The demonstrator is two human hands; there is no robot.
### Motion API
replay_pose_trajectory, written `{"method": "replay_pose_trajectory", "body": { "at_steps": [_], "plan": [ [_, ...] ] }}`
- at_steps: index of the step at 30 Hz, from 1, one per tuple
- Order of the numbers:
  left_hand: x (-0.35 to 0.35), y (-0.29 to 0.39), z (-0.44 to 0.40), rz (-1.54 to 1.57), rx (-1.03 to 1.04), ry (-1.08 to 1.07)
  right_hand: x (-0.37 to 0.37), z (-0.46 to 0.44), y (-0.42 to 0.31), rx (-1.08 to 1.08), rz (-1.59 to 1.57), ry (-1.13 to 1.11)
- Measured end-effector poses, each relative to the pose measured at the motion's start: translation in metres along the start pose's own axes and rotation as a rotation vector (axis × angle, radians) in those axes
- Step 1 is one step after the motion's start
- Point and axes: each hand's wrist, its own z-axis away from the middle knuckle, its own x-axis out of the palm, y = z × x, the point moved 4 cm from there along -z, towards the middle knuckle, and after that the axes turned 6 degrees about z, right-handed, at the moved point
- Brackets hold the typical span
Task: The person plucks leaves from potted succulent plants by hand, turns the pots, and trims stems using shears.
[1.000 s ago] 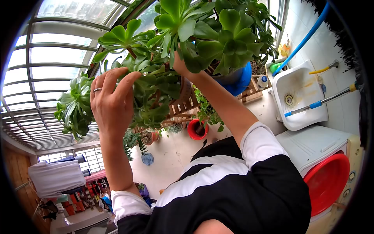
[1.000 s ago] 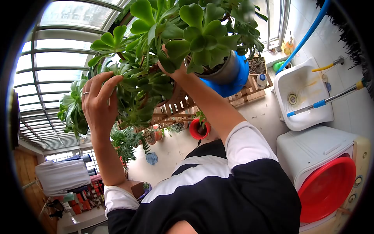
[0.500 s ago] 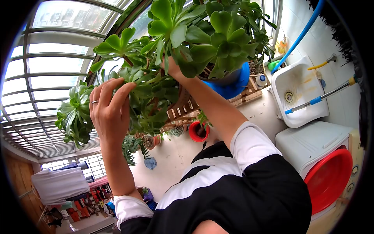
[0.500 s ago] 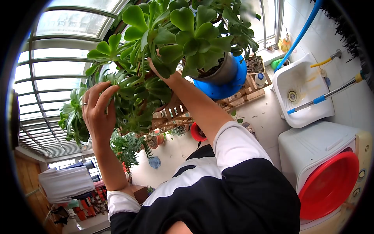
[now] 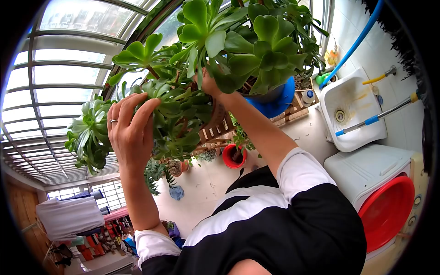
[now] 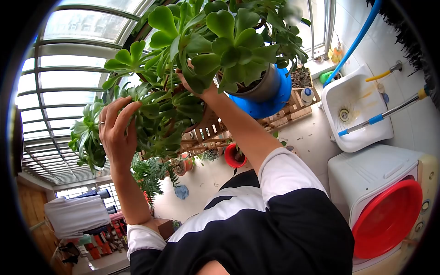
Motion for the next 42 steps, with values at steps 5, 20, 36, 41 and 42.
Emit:
{"method": "replay_pose_trajectory", "body": {
  "at_steps": [5, 20, 36, 41, 42],
  "plan": [
    [0.001, 0.001, 0.000, 0.003, 0.005, -0.021, 0.005, -0.009, 0.017, 0.012, -0.011, -0.273],
    [0.002, 0.001, 0.003, -0.043, 0.012, -0.026, 0.028, -0.014, -0.003, -0.009, 0.470, 0.138],
    [0.001, 0.005, 0.006, -0.053, 0.012, -0.030, 0.022, -0.015, 0.006, 0.159, -0.046, -0.133],
    [-0.001, 0.007, 0.007, -0.053, 0.008, -0.031, 0.024, -0.018, 0.001, 0.120, 0.171, -0.149],
    [-0.001, 0.007, 0.007, -0.054, 0.007, -0.031, 0.026, -0.016, 0.003, 0.078, 0.131, -0.053]
  ]
}}
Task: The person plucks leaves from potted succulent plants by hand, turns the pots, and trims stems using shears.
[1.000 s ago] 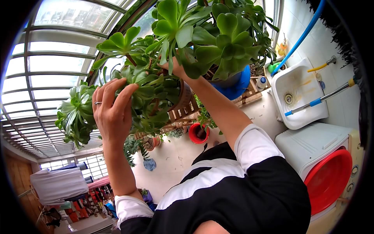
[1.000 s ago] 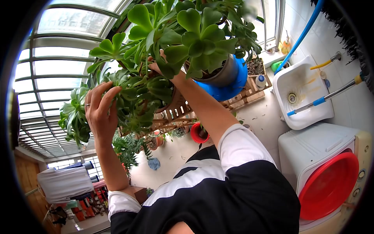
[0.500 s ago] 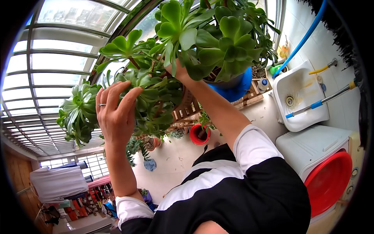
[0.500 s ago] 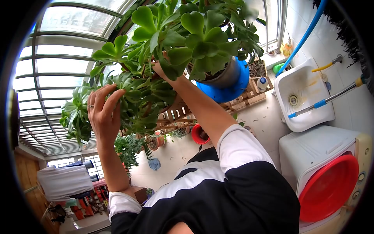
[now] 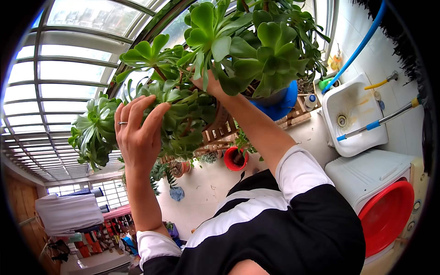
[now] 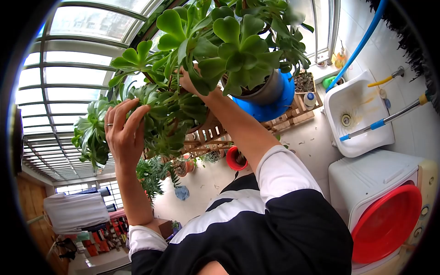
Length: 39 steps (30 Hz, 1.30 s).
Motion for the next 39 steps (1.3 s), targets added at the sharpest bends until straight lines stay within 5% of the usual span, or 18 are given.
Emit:
{"method": "replay_pose_trajectory", "body": {
  "at_steps": [2, 5, 7, 10, 14, 17, 23, 27, 36, 39],
  "plan": [
    [0.000, -0.001, -0.001, -0.001, 0.005, 0.000, 0.028, 0.003, 0.020, -0.040, -0.042, 0.098],
    [-0.001, 0.001, 0.000, 0.002, -0.002, -0.016, 0.063, 0.006, 0.052, 0.126, -0.916, 0.155],
    [-0.001, 0.002, 0.000, 0.006, 0.005, -0.012, 0.001, 0.006, 0.001, -0.136, -0.001, 0.096],
    [-0.001, 0.003, 0.000, 0.005, 0.009, -0.003, 0.034, -0.005, 0.015, -0.046, 0.198, -0.072],
    [0.001, 0.001, 0.001, 0.000, 0.002, 0.004, 0.061, -0.004, 0.022, -0.076, 0.620, 0.019],
    [0.000, 0.001, 0.000, 0.000, 0.008, -0.001, 0.004, -0.003, -0.002, 0.012, -0.076, 0.029],
    [0.004, -0.007, 0.004, 0.033, -0.006, 0.045, 0.008, -0.011, 0.001, 0.221, 0.029, -0.347],
    [0.003, -0.009, 0.006, 0.041, -0.008, 0.049, -0.013, -0.009, -0.013, 0.209, 0.052, -0.366],
    [0.003, -0.012, 0.006, 0.052, 0.017, 0.060, -0.010, -0.001, -0.001, 0.161, -0.166, -0.162],
    [0.002, -0.010, 0.004, 0.060, 0.011, 0.050, -0.007, 0.021, 0.008, 0.195, -0.469, 0.099]
  ]
}}
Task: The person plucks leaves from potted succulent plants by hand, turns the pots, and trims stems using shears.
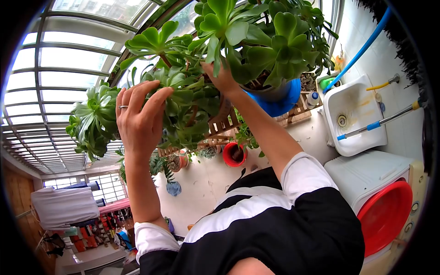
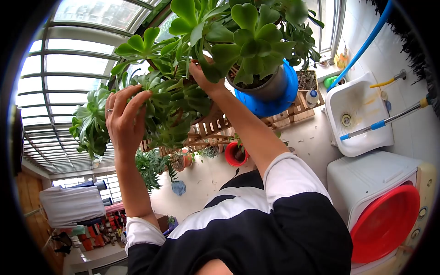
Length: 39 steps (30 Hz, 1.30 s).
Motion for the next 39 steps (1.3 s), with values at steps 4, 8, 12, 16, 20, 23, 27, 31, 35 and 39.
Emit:
{"method": "replay_pose_trajectory", "body": {
  "at_steps": [4, 8, 12, 16, 20, 23, 27, 31, 35, 39],
  "plan": [
    [0.001, 0.001, -0.001, 0.003, 0.016, 0.001, -0.034, 0.044, -0.015, 0.126, -0.058, -0.034],
    [0.001, 0.003, -0.001, 0.000, 0.022, -0.004, -0.055, 0.082, -0.006, 0.298, 0.202, -0.488],
    [0.000, 0.007, -0.001, -0.009, 0.026, -0.018, -0.058, 0.107, 0.009, -0.026, 0.219, -0.891],
    [-0.002, 0.013, -0.001, -0.032, 0.031, -0.043, -0.054, 0.088, -0.006, 0.180, 0.221, -0.535],
    [-0.003, 0.022, 0.003, -0.059, 0.031, -0.085, -0.034, 0.074, -0.016, 0.342, -0.040, -0.492],
    [-0.002, 0.036, 0.011, -0.066, 0.058, -0.066, -0.023, 0.074, -0.031, 0.360, -0.317, -0.483],
    [0.007, 0.063, 0.038, -0.141, 0.154, 0.026, -0.023, 0.076, -0.047, 0.362, -0.284, -0.550],
    [0.018, 0.086, 0.064, -0.226, 0.159, -0.178, -0.025, 0.072, -0.057, 0.389, -0.254, -0.580],
    [0.034, 0.083, 0.081, -0.363, 0.101, -0.231, -0.015, 0.074, -0.051, 0.504, -0.450, -0.572],
    [0.023, 0.067, 0.091, -0.279, 0.126, -0.261, -0.003, 0.087, -0.032, 0.675, -0.840, -0.544]
  ]
}}
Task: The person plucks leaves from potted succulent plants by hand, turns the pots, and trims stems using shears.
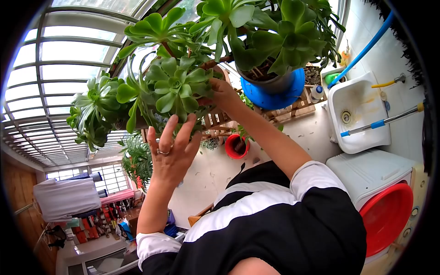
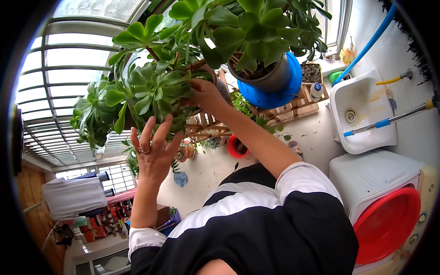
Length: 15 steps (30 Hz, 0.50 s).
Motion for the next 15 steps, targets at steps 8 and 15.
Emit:
{"method": "replay_pose_trajectory", "body": {
  "at_steps": [8, 15],
  "plan": [
    [-0.002, -0.019, 0.014, -0.047, 0.066, 0.022, 0.005, 0.017, 0.005, 0.173, 0.299, -0.106],
    [-0.008, -0.031, 0.014, -0.018, 0.053, 0.067, 0.008, 0.004, 0.018, 0.097, 0.294, -0.181]
  ]
}}
